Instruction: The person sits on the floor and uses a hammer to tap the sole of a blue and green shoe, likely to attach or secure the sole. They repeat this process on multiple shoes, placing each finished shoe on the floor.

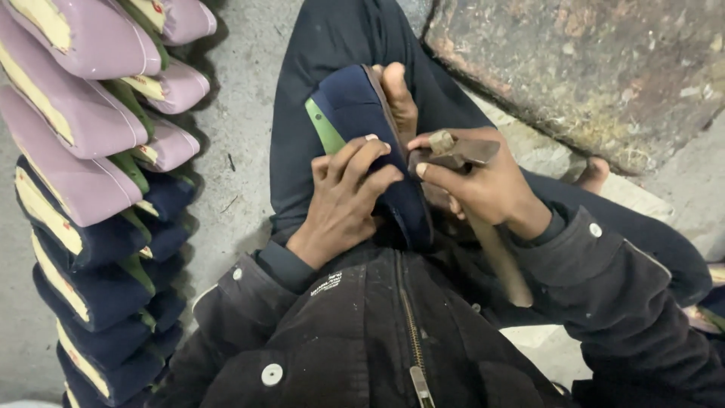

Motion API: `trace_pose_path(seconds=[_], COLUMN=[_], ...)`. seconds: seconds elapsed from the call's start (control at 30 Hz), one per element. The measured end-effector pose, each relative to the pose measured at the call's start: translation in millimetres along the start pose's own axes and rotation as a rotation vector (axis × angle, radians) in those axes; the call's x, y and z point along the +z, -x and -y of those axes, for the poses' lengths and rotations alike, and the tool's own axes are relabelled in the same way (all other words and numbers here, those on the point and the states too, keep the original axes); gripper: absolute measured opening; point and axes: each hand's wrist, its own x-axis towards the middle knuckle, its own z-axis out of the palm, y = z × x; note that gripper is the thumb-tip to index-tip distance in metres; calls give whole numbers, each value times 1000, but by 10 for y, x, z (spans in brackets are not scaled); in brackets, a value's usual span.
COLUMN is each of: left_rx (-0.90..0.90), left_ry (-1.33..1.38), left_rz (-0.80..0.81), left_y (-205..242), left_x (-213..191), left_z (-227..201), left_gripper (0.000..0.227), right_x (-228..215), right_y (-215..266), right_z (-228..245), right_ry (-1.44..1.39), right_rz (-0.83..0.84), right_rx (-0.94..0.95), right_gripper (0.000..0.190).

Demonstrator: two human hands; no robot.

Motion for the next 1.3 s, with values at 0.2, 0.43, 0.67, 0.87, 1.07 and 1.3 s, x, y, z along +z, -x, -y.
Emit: trace_pose_path(seconds=[0.2, 0.43, 0.67, 0.87, 1.07, 1.3], left_rx=[-79, -144, -167, 40, 54, -293], left_ry=[44, -61, -38, -77, -30, 444], left_rz=[172, 593, 639, 341, 287, -537], left_y=[-117, -268, -481, -144, -247, -799], left_x=[-232, -336, -512, -229, -348, -227], left_z=[-87, -42, -125, 51, 16, 105], left_gripper=[77, 82, 74, 76, 81, 12], right_x=[38, 26, -29, -444, -371, 76], right_y=[-211, -470, -704, -1135, -1734, -439], right_z=[132, 220, 275, 263, 572, 28], right_ry=[115, 306, 458, 1005, 1267, -281], right_rz=[-24, -72, -35, 444, 771, -170], right_rx=[-58, -173, -298, -464, -430, 258], right_gripper=[31, 25, 26, 40, 27, 19])
